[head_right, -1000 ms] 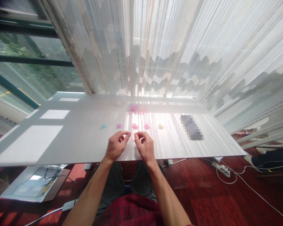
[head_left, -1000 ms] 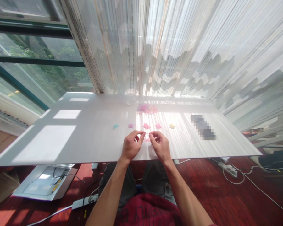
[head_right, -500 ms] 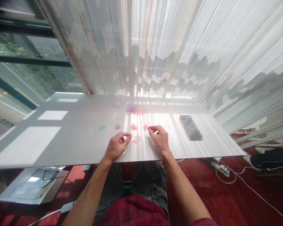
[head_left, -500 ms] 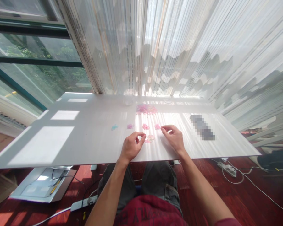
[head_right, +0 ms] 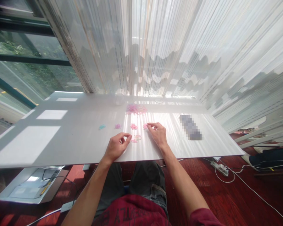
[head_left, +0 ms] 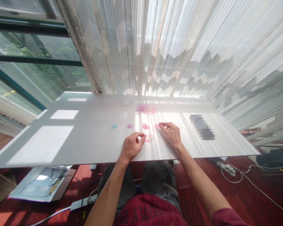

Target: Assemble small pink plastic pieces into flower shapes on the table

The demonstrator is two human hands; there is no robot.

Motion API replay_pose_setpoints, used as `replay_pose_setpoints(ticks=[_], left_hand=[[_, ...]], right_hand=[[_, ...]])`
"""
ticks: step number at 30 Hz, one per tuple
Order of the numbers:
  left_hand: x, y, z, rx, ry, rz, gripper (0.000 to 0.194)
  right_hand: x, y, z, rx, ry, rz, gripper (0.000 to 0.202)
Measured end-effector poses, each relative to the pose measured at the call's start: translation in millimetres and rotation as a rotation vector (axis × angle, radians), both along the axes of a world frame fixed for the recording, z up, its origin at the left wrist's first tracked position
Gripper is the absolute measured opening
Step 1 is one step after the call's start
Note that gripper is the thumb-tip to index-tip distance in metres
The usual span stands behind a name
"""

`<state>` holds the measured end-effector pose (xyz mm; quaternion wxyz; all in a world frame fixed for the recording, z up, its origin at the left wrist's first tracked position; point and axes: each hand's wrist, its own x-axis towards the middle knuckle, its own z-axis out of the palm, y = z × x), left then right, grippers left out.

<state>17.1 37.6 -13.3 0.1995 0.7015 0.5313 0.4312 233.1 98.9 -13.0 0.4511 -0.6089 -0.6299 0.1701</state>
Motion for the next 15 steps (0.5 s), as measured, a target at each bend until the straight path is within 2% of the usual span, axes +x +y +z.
replay_pose_setpoints(ticks=[10,15], left_hand=[[-0.6,-0.3,-0.8,-0.004,0.014,0.010,0.013],[-0.5,-0.5,-0.1,-0.003,0.015,0.016,0.011]], right_hand=[[2.4,-0.1,-3.9,0.012,-0.144,0.048,0.029],[3.3,-2.1,-7.9,0.044,-0.161,0.009,0.029]])
